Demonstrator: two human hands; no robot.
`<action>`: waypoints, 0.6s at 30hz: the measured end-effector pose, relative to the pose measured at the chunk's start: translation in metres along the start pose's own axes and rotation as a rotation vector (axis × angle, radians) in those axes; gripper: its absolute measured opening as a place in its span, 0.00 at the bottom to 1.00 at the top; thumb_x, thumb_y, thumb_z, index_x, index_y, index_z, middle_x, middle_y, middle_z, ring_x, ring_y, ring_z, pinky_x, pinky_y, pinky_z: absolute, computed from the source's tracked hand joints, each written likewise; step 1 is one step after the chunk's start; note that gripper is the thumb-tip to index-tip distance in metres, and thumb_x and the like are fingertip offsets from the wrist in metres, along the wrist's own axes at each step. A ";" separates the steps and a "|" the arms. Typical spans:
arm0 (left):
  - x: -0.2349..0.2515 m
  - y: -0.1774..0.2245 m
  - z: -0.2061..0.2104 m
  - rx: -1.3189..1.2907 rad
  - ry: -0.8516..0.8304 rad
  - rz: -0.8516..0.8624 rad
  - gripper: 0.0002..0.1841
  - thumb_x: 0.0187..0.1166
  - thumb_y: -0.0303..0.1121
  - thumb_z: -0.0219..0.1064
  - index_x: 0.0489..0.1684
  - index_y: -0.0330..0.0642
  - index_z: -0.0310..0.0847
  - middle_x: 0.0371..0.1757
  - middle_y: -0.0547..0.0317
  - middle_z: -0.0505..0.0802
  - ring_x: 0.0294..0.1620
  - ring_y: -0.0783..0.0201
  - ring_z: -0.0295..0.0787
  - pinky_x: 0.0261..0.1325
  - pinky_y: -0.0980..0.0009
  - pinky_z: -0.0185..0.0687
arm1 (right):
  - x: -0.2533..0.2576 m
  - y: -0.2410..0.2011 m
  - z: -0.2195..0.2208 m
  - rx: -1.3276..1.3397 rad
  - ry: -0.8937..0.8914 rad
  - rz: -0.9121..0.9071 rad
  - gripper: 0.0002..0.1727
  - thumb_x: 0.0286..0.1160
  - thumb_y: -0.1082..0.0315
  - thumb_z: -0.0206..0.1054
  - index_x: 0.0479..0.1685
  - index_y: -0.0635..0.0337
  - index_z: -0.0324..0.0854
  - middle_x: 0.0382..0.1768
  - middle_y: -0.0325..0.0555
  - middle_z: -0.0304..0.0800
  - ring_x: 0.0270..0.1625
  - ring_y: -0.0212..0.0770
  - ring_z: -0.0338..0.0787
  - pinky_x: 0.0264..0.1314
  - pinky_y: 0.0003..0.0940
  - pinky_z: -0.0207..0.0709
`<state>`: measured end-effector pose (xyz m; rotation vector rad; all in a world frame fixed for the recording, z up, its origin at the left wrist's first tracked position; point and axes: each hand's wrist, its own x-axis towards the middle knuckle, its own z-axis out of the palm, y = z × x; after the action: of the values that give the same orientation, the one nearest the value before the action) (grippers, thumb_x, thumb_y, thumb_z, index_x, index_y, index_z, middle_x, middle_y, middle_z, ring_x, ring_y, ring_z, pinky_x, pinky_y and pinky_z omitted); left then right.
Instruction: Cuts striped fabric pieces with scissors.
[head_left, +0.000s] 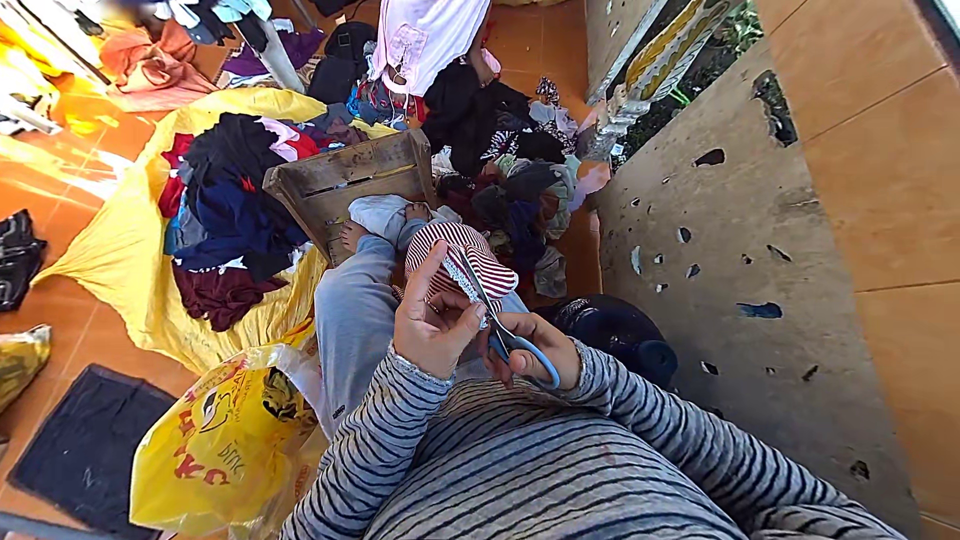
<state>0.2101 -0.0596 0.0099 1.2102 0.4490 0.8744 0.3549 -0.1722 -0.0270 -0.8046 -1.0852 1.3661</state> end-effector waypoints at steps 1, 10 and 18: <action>0.000 0.001 0.001 0.005 -0.015 -0.006 0.47 0.64 0.12 0.71 0.90 0.32 0.51 0.68 0.54 0.87 0.40 0.72 0.92 0.47 0.74 0.93 | 0.002 -0.001 -0.001 -0.007 -0.005 -0.005 0.28 0.74 0.35 0.69 0.48 0.53 0.82 0.27 0.28 0.88 0.27 0.24 0.87 0.28 0.21 0.82; 0.001 0.001 -0.002 0.022 0.064 -0.032 0.43 0.63 0.14 0.71 0.86 0.33 0.59 0.66 0.54 0.88 0.42 0.70 0.93 0.48 0.73 0.93 | -0.002 0.004 0.001 -0.011 0.072 -0.007 0.21 0.72 0.43 0.75 0.42 0.53 0.85 0.23 0.24 0.87 0.22 0.19 0.83 0.23 0.17 0.78; 0.027 0.019 0.012 -0.558 0.642 -0.653 0.08 0.89 0.22 0.51 0.47 0.43 0.77 0.26 0.61 0.89 0.26 0.70 0.90 0.38 0.77 0.89 | -0.001 -0.005 0.018 -0.289 0.316 0.295 0.23 0.62 0.45 0.80 0.40 0.54 0.82 0.20 0.23 0.83 0.19 0.18 0.81 0.22 0.17 0.76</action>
<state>0.2287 -0.0439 0.0349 0.2055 0.9735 0.7213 0.3396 -0.1767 -0.0163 -1.3885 -0.9482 1.2790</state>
